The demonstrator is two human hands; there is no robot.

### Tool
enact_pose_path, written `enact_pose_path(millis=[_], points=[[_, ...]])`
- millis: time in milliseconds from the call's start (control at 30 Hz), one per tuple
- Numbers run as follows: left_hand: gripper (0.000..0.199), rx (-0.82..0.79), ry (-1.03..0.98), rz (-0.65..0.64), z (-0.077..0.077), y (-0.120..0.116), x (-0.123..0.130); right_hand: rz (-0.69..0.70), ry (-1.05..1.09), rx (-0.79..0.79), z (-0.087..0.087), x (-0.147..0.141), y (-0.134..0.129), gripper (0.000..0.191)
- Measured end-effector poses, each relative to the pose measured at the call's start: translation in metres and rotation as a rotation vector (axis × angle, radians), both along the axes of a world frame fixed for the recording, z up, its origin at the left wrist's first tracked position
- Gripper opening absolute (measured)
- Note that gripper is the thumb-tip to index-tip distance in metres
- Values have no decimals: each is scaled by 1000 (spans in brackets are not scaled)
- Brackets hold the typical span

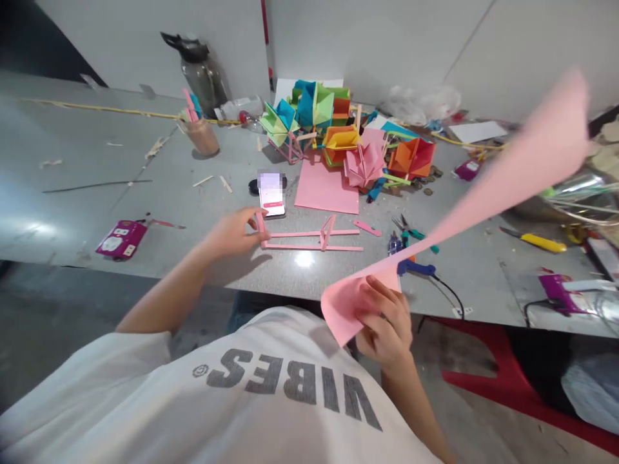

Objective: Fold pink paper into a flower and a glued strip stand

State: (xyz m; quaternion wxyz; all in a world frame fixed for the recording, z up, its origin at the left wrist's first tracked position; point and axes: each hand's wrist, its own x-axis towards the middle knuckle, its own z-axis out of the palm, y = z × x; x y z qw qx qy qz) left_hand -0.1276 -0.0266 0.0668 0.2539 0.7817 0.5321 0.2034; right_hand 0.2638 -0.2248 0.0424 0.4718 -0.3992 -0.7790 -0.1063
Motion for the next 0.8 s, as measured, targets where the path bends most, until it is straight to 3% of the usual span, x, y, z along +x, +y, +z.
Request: enact_pose_path(millis=[67,133,200,267,400,533,633,800], points=[[38,-20,-168,91,-21,-13,8,-10,-18,-171,-24,-5,-5,22],[23,-25,-316,149,-31,-17,14,-15,-80,-311,-43,-15,-5,16],[18,-7,-419,189,-29,-15,16,45,-175,-371,-55,-27,-1,12],[19,40,-487,226,-18,-10,13,149,-263,-387,-60,-39,7,13],[26,155,-588,286,17,9,3,311,-322,-470,-60,-53,26,15],[38,203,-595,302,42,46,8,422,-327,-646,-56,-55,42,15],[41,218,-558,298,44,80,28,415,-258,-789,-52,-54,52,22],[29,205,-530,272,24,111,54,532,-163,-907,-45,-53,68,18]])
